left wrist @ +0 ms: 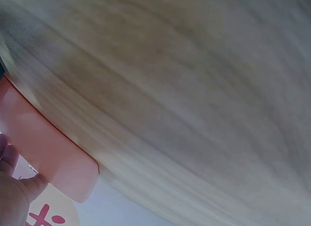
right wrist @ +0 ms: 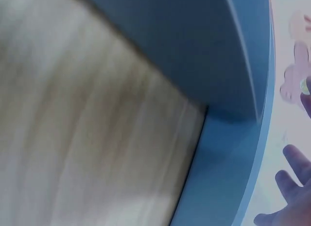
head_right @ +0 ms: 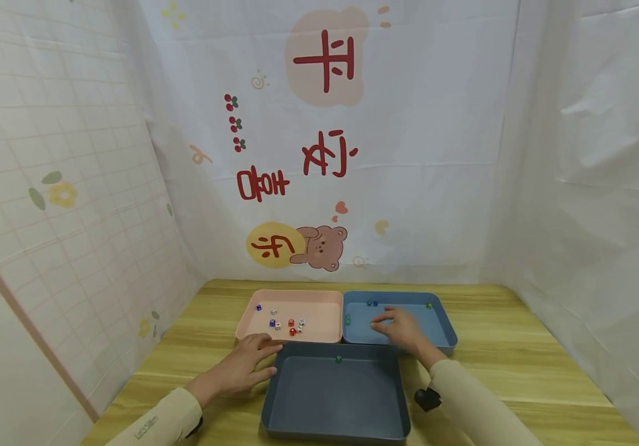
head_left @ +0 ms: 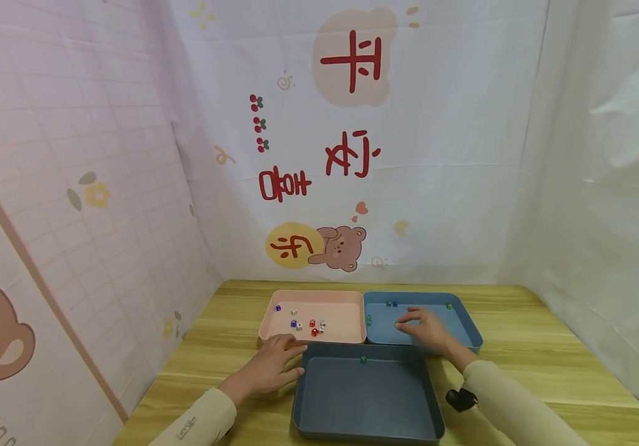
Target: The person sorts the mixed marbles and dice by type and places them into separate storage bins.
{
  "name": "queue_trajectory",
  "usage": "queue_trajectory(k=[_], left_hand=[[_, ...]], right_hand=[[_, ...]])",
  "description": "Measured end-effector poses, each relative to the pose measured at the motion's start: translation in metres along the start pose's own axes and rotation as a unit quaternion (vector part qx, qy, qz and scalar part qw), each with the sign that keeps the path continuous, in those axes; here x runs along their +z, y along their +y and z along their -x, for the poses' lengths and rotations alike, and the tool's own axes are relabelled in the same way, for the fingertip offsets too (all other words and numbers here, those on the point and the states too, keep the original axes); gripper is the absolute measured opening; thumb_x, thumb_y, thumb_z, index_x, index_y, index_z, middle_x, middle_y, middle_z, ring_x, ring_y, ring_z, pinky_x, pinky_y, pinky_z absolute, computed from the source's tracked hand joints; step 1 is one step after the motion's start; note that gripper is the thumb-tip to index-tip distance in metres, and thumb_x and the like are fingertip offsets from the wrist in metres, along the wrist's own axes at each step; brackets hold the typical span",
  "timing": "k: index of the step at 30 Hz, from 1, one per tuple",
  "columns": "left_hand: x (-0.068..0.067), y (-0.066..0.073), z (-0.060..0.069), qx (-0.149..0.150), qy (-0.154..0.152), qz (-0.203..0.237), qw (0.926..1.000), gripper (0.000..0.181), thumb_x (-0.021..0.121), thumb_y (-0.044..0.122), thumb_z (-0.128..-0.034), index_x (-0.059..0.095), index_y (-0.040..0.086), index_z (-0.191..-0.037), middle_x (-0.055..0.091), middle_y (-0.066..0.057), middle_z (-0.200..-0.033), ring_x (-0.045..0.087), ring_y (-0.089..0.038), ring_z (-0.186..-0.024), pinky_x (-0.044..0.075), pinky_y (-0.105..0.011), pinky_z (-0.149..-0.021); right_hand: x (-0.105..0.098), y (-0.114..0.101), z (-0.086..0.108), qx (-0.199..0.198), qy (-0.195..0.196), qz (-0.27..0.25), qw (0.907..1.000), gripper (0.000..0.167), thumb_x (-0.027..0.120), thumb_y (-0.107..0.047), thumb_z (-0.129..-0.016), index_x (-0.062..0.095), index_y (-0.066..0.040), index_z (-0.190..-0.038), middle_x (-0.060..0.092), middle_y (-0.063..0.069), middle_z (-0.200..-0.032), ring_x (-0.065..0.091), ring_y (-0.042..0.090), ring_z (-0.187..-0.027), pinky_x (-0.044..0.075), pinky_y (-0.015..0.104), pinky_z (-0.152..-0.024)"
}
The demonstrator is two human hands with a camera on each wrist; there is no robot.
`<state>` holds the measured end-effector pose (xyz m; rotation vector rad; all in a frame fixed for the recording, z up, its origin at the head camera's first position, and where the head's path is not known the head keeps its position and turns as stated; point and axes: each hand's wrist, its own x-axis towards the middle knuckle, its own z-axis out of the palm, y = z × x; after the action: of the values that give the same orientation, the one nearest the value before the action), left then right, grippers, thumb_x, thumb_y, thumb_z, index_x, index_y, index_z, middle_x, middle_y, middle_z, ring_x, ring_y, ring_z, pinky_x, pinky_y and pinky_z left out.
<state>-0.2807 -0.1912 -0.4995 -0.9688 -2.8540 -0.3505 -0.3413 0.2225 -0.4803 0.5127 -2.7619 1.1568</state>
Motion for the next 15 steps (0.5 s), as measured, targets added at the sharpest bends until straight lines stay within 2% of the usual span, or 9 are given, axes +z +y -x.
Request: queue_trajectory(k=[4, 5, 11, 15], left_hand=[[0.000, 0.000, 0.000, 0.002, 0.003, -0.002, 1.0000, 0.056, 0.053, 0.049, -0.0993, 0.055, 0.014, -0.142, 0.044, -0.017, -0.143, 0.037, -0.035, -0.135, 0.030, -0.055, -0.110], [0.000, 0.000, 0.000, 0.003, 0.003, -0.001, 1.0000, 0.056, 0.053, 0.049, -0.0993, 0.055, 0.014, -0.142, 0.044, -0.017, -0.143, 0.037, -0.035, -0.135, 0.030, -0.055, -0.110], [0.000, 0.000, 0.001, 0.009, 0.005, -0.001, 0.9999, 0.055, 0.053, 0.048, -0.0997, 0.055, 0.013, -0.142, 0.044, -0.018, -0.143, 0.037, -0.035, -0.134, 0.030, -0.056, -0.110], [-0.001, 0.000, 0.000, 0.007, 0.000, -0.003, 1.0000, 0.056, 0.052, 0.049, -0.0998, 0.055, 0.014, -0.143, 0.044, -0.017, -0.143, 0.036, -0.034, -0.135, 0.030, -0.055, -0.111]], right_hand=[[-0.011, 0.011, 0.000, 0.020, 0.023, 0.025, 0.9992, 0.026, 0.066, -0.026, -0.096, 0.075, -0.004, -0.107, 0.049, 0.033, -0.138, 0.040, 0.052, -0.130, 0.039, 0.065, -0.097], [-0.013, 0.013, 0.001, 0.029, 0.027, 0.036, 0.9986, 0.027, 0.065, -0.026, -0.096, 0.075, -0.004, -0.109, 0.050, 0.032, -0.137, 0.041, 0.053, -0.129, 0.034, 0.068, -0.099], [-0.026, 0.025, 0.005, 0.101, 0.033, 0.087, 0.9906, 0.030, 0.062, -0.033, -0.097, 0.074, -0.012, -0.114, 0.055, 0.025, -0.136, 0.040, 0.056, -0.127, 0.010, 0.083, -0.095], [-0.028, 0.030, 0.004, 0.121, 0.035, 0.097, 0.9872, 0.030, 0.062, -0.034, -0.097, 0.075, -0.012, -0.113, 0.054, 0.027, -0.136, 0.035, 0.058, -0.129, 0.009, 0.082, -0.095]])
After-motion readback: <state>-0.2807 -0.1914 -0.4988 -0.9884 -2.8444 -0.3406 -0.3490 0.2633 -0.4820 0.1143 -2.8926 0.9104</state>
